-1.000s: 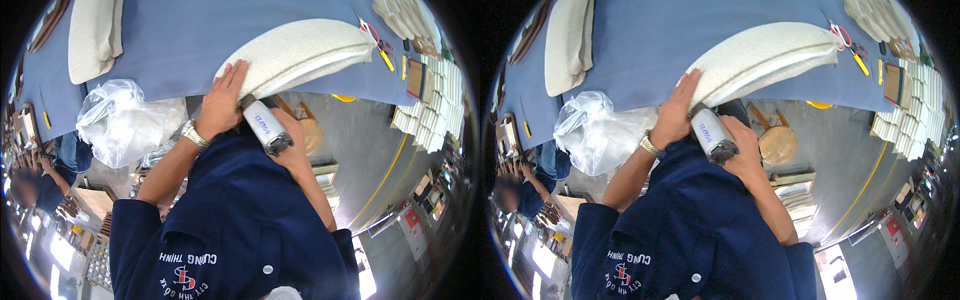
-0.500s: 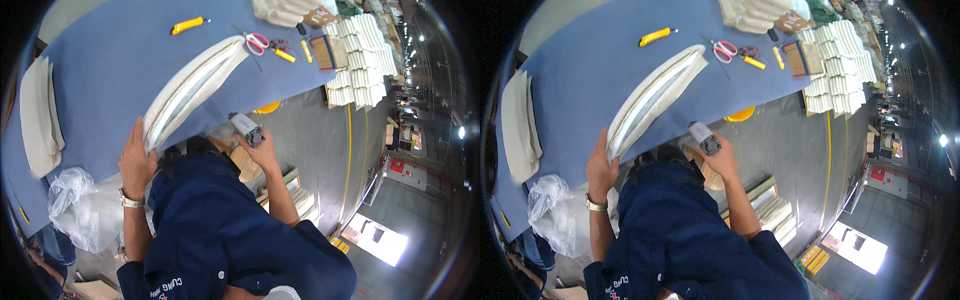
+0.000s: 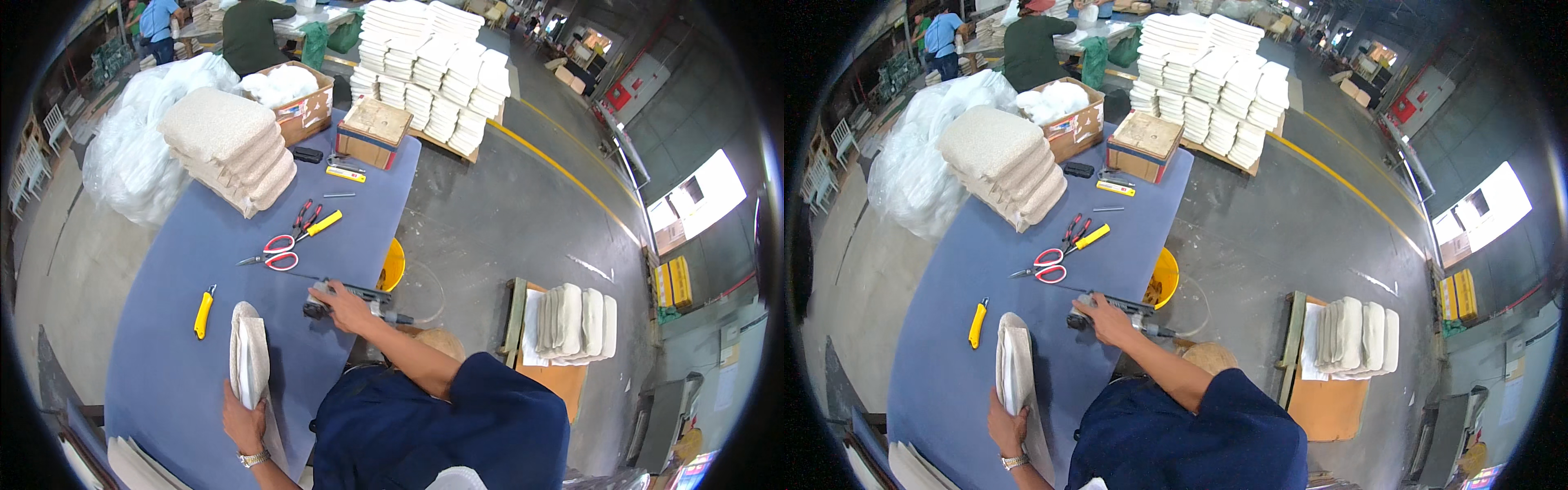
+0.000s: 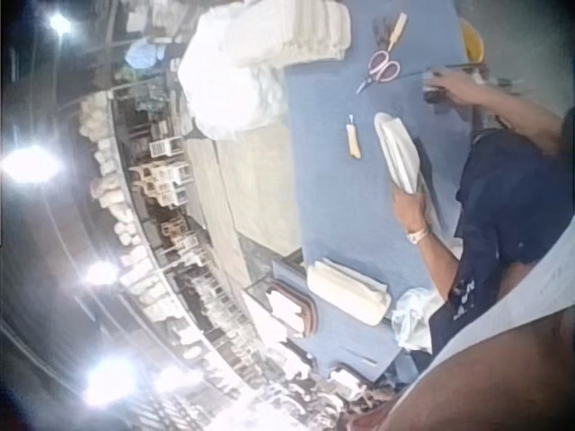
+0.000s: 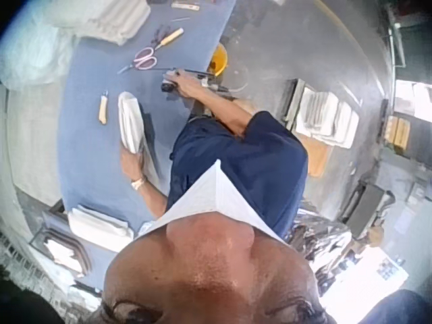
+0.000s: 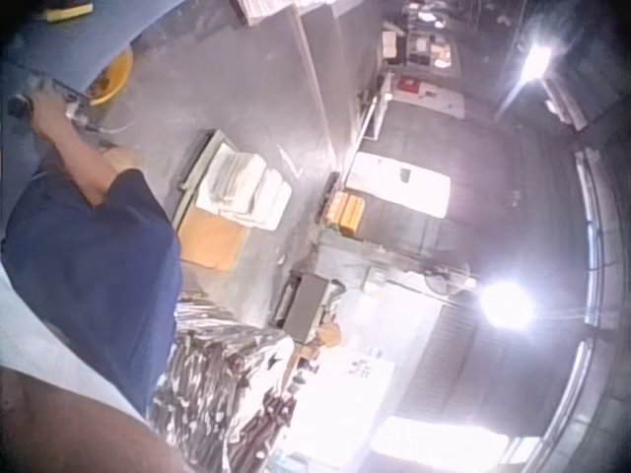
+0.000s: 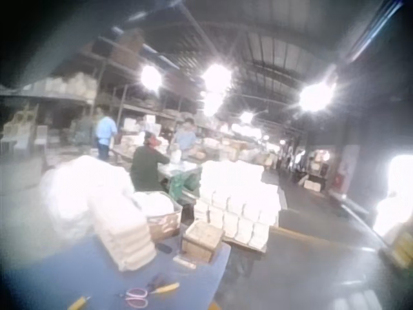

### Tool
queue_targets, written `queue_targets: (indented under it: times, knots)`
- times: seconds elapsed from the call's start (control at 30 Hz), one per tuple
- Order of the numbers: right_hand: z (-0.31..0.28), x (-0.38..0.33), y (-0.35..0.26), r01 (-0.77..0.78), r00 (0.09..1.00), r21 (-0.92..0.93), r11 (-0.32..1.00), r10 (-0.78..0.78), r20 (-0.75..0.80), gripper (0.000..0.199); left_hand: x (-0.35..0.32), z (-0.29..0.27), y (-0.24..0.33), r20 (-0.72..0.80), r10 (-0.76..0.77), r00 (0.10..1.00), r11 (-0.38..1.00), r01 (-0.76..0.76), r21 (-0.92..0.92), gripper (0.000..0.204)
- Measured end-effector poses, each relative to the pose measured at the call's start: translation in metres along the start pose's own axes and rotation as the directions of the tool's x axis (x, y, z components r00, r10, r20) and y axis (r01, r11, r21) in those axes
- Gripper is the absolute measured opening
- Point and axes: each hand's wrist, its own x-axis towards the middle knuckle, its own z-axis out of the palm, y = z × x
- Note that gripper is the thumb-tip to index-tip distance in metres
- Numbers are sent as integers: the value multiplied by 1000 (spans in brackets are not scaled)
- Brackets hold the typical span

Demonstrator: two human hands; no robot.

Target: The person wraps a foam cushion with fabric, folds the edges, and uses a staple gun to secure the fabric. They trim excess fabric with a utility knife and repeat the process on another cushion, stacking finished items on the table.

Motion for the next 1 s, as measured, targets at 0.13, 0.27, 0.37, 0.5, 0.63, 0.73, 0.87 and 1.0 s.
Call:
queue_targets:
  times: [0.13,0.27,0.37,0.5,0.63,0.73,0.87,1.0]
  knots:
    - [56,70,2,80,994,-53,995,-83,-75,80,5,18,-24,-54,82,995,995,-85,-43,90]
    - [63,84,-5,140,990,-91,986,-140,7,64,-5,-12,-15,152,-12,988,1000,13,-9,79]
    - [45,112,-30,202,979,-128,971,-198,38,43,-22,-44,-34,203,-23,979,999,15,41,70]
    - [47,164,-53,325,943,10,946,-323,-75,31,-16,-72,-42,188,287,939,958,-276,-84,66]
    - [68,222,-111,506,860,159,848,-510,-17,34,21,-81,-33,209,530,822,840,-542,-1,73]
    - [94,260,-177,582,783,104,807,-590,196,37,40,-78,-39,290,486,824,818,-546,181,70]
    - [140,263,-231,622,754,51,782,-615,231,40,57,-66,-56,203,466,861,818,-507,274,69]
    - [212,264,-221,704,660,-34,709,-636,399,34,40,-57,-42,85,291,953,917,-303,261,71]
